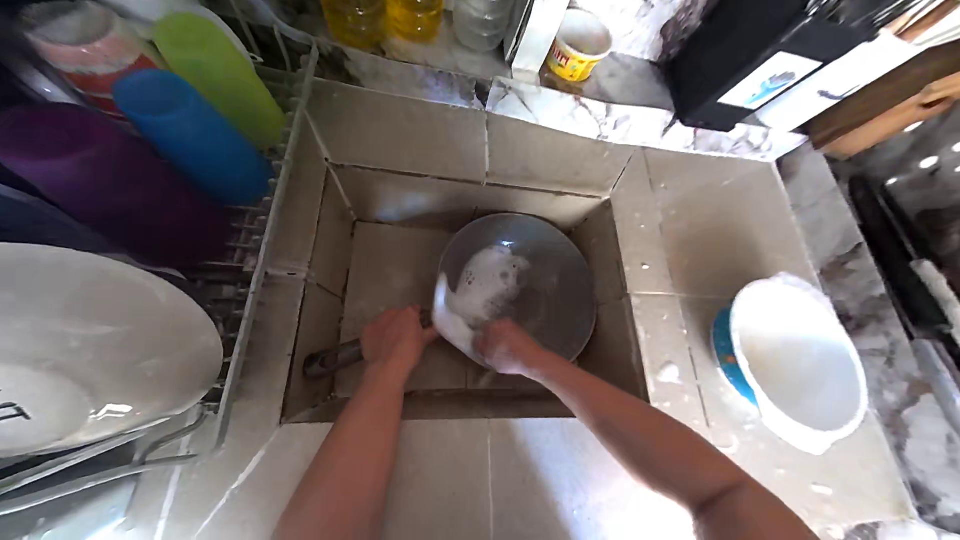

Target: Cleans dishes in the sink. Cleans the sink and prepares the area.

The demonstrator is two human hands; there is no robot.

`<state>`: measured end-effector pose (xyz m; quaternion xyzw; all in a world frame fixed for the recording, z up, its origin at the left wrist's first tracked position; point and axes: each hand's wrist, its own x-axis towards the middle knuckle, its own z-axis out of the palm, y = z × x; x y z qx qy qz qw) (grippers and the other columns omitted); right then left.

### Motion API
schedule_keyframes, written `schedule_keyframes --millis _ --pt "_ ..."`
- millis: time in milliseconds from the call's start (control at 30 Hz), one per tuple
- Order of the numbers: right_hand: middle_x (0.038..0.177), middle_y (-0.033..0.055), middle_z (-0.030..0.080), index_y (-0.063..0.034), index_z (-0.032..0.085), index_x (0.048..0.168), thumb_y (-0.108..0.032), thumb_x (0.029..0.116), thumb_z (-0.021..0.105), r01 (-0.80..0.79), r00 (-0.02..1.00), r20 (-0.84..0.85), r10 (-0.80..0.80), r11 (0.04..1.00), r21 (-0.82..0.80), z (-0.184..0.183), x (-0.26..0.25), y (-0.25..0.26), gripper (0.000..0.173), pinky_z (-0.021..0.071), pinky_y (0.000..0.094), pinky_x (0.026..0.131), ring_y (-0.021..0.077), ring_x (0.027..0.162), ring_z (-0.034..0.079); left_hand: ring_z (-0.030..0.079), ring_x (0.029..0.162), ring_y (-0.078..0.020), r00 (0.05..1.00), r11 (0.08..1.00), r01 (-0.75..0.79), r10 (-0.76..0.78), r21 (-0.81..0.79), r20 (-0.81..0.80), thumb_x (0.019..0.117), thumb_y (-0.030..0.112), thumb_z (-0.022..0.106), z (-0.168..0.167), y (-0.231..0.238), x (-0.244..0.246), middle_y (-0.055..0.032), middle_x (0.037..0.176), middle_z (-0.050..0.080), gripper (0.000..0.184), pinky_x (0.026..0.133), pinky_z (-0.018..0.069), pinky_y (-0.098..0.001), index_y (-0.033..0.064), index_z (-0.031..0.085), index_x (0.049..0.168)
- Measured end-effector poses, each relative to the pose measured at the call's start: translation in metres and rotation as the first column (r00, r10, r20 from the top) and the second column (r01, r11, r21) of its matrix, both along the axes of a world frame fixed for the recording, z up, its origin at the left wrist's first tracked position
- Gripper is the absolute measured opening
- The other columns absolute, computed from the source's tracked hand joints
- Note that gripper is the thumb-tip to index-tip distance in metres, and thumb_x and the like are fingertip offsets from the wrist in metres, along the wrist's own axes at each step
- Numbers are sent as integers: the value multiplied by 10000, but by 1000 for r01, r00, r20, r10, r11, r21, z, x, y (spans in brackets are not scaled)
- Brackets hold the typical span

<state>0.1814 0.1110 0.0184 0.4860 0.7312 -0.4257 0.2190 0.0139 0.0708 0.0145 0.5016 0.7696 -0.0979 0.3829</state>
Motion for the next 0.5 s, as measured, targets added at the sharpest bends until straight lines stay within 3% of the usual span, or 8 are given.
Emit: schedule_keyframes --millis 67,167,233,300,333,367,433,500 --pt "1223 284 640 100 613 1282 -141 1108 403 219 935 -277 -223 975 -46 -10 3 13 364 463 465 1036 328 1144 621 562 1293 -430 1000 1000 -7 7 -8 6 1028 466 582 0 1 -1 -237 1359 612 540 1040 427 -627 71 589 1397" --pt "1163 239 673 42 612 1295 -165 1104 465 413 855 -354 -379 910 23 -33 27 34 318 504 458 962 296 1054 652 563 1297 -419 999 1000 -27 27 -15 22 1008 535 582 -1 0 -2 -232 1363 614 599 1050 420 -624 96 587 1415" --pt "1269 233 671 -40 537 1441 -248 1082 534 277 940 -275 -202 922 270 -53 42 40 415 510 536 1008 367 1148 671 565 1300 -414 999 1000 -21 21 -11 25 1008 546 574 -3 1 -3 -229 1368 614 604 1050 420 -631 122 574 1439" --pt "1610 211 390 -178 422 1581 -393 1055 555 -77 978 -151 143 924 374 -79 47 44 584 395 584 1142 423 1422 457 570 1294 -408 1000 1000 -11 11 -13 19 1008 555 567 -6 2 -4 -222 1360 620 605 1044 428 -626 129 575 1438" --pt "1662 219 285 -241 419 1588 -441 1051 543 -218 958 -81 274 886 410 -91 43 51 586 369 614 1138 464 1461 378 574 1287 -409 1000 1000 -6 7 -17 14 1008 558 565 -7 3 -4 -221 1353 622 603 1037 435 -624 133 576 1435" --pt "1626 235 344 -256 494 1543 -433 1041 567 -253 946 -57 319 837 485 -104 38 60 537 424 622 1086 485 1422 420 579 1278 -413 1000 1000 -3 3 -15 9 1008 558 566 -8 3 -4 -221 1344 627 597 1027 443 -622 135 581 1429" --pt "1488 264 488 -154 602 1429 -368 1026 620 -124 980 -56 193 798 590 -120 16 83 457 517 607 965 492 1308 524 586 1265 -416 1000 1000 -1 1 -9 7 1005 552 575 -7 3 -4 -224 1325 636 588 1018 448 -622 134 590 1418" --pt "1504 293 464 -89 545 1452 -320 1043 595 4 1000 -21 9 830 558 -118 -8 86 473 511 634 968 504 1317 522 592 1257 -419 1000 1000 -7 7 -4 13 1003 551 579 -8 3 -4 -228 1311 644 582 1017 444 -628 135 596 1410"
